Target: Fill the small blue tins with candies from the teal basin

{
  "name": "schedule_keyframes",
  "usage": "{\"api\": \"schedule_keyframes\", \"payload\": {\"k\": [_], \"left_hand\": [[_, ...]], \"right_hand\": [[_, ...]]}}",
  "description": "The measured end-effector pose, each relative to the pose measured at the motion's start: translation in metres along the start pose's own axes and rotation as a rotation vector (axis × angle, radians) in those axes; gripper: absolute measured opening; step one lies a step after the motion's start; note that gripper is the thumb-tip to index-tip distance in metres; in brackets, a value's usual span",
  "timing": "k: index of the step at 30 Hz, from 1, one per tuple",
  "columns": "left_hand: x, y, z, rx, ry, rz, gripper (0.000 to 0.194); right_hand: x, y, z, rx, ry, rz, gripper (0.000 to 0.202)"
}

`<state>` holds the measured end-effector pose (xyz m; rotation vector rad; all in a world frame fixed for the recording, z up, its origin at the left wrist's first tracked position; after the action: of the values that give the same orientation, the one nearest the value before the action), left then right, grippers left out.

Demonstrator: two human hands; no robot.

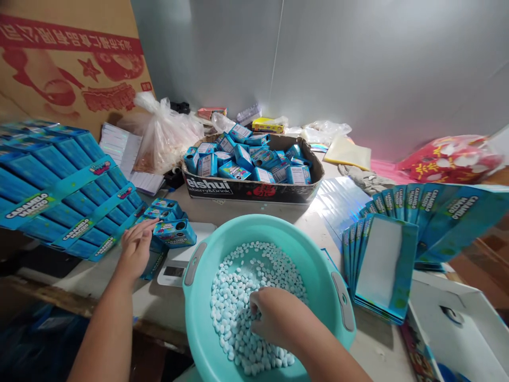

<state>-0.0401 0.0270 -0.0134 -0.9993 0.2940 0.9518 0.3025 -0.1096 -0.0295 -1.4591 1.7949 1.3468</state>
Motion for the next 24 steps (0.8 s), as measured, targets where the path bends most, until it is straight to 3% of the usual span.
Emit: {"api": "schedule_keyframes", "payload": {"k": [11,15,19,22,24], "left_hand": [[-0.003,-0.005,-0.004,0.038,-0.048,0.019,0.055],[-0.014,-0.047,-0.013,0.168,-0.230,-0.026,0.047],[0.012,-0.093,-0.022,0.348,-0.215,0.127,0.065],[0.022,-0.105,-0.026,0.319,-0.247,0.197,0.049],[0.012,-0.109,-0.029,0.304,-0.280,0.183,0.031]], "right_hand": [[0.000,0.000,0.001,-0.013,0.000,-0.015,0.024],[-0.001,0.002,0.001,-0.015,-0.009,-0.018,0.027],[-0.003,0.004,0.000,-0.018,-0.006,-0.022,0.028],[-0.003,0.003,0.000,-0.023,-0.020,-0.019,0.027],[-0.001,0.002,-0.001,-0.025,-0.022,-0.013,0.027]]}}
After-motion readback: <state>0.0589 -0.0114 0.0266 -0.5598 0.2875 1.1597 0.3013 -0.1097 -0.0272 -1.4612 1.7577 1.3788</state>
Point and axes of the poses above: each hand's wrist, its own z-axis towards the middle knuckle, its own x-axis out of the palm, y = z × x, the point moved 7 cm from there along z, towards the middle knuckle, and after that the axes turned 13 degrees about -y, right-handed, at the moved point
